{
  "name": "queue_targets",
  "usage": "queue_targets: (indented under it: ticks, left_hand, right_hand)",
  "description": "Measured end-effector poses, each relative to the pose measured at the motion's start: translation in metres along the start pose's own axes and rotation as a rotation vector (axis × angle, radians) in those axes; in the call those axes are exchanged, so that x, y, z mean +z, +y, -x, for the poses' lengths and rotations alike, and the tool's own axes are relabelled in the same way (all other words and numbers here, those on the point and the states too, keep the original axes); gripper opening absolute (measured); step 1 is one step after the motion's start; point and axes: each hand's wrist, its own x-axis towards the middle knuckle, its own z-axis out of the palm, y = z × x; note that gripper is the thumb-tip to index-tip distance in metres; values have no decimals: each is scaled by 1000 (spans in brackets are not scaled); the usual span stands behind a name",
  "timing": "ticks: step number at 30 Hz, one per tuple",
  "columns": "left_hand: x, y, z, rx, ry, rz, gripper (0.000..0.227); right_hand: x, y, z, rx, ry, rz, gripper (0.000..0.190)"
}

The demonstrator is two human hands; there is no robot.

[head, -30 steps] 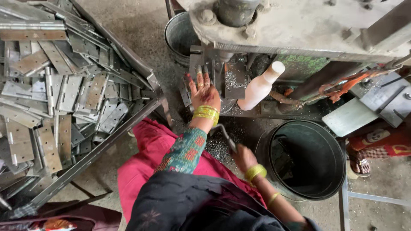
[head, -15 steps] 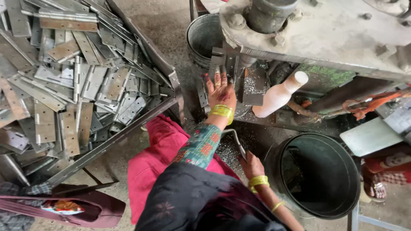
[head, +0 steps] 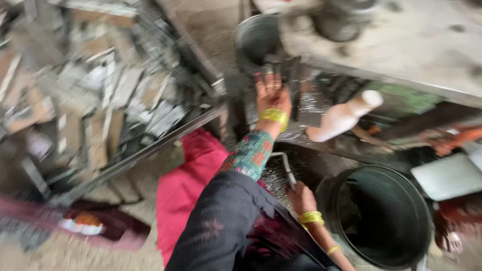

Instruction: The person repeatedly picks metal hinge pieces from a bin, places them into a press machine, and operates the lever to process them. After each cycle, the person removes the processed piece and returns it to the bin. The task continues in a repetitive loop throughout the clip.

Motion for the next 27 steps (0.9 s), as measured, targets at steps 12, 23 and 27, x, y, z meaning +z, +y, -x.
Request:
queue_targets:
  ticks: [12, 23, 27]
  left_hand:
    - [-131, -228, 28, -129, 84, -75, 36]
    - [-34, -300, -69, 185, -161, -480, 27]
    - [-38, -304, -43, 155, -33, -337, 31]
  right_hand:
    - [-109, -110, 13, -152, 393, 103, 36]
    - [-106, -92, -2, -160, 353, 117, 36]
    - [-105, -90, 2, -167, 342, 119, 34]
